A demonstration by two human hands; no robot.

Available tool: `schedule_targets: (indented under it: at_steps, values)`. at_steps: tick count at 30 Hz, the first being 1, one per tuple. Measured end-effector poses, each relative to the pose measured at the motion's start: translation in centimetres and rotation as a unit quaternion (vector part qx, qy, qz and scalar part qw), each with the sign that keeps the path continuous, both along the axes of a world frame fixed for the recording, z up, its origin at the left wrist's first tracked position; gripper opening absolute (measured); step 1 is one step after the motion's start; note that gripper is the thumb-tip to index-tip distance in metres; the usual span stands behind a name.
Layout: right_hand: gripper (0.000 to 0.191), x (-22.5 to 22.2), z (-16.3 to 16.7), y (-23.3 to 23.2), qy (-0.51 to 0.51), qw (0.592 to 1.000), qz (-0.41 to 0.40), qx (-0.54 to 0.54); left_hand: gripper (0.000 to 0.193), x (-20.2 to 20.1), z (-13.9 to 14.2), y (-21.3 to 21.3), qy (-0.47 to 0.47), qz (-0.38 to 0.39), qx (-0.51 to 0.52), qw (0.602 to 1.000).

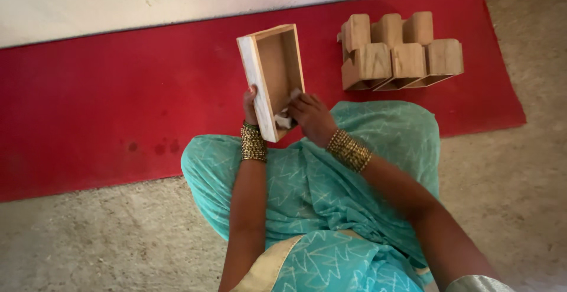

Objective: The person sits on the floor and wipes wooden puzzle pieces and an open wooden box one at a time using a small cloth or tissue, turning each piece over to clean its surfaces and setting cleaned pieces on the mat.

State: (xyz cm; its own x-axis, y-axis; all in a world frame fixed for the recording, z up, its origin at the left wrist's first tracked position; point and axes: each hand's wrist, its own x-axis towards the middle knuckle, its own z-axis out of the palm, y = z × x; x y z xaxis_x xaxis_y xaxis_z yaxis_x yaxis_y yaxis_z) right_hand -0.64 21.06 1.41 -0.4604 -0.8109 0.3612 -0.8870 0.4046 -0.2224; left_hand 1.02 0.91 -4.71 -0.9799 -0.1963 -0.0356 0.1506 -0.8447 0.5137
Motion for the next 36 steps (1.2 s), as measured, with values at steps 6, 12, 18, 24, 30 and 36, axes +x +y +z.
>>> schedule_targets:
  at_steps: [6,12,18,24,30,36]
  values:
    - [0.026,-0.7,3.1,0.8,-0.423,0.897,-0.058,-0.112,0.047,-0.4,-0.9,0.2,0.063,0.038,-0.051,0.996]
    - [0.040,-5.0,8.3,-1.9,-0.111,0.941,-0.034,-0.317,0.080,0.3,1.7,2.3,0.033,-0.160,0.021,0.986]
    - [0.045,-8.4,9.4,-3.6,0.242,0.957,-0.001,-0.159,0.077,1.4,2.6,3.2,-0.027,-0.175,-0.035,0.984]
    - [0.058,-9.2,6.6,-1.0,0.080,0.973,-0.156,-0.153,0.059,0.2,-0.4,2.4,-0.032,-0.153,-0.123,0.980]
    - [0.045,-9.4,3.9,0.3,-0.058,0.959,-0.236,-0.149,0.048,-0.7,-1.1,2.6,-0.077,-0.091,-0.177,0.977]
    - [0.040,-7.7,2.5,0.7,-0.063,0.958,-0.272,-0.064,0.074,-0.4,2.1,2.0,-0.048,-0.042,-0.067,0.996]
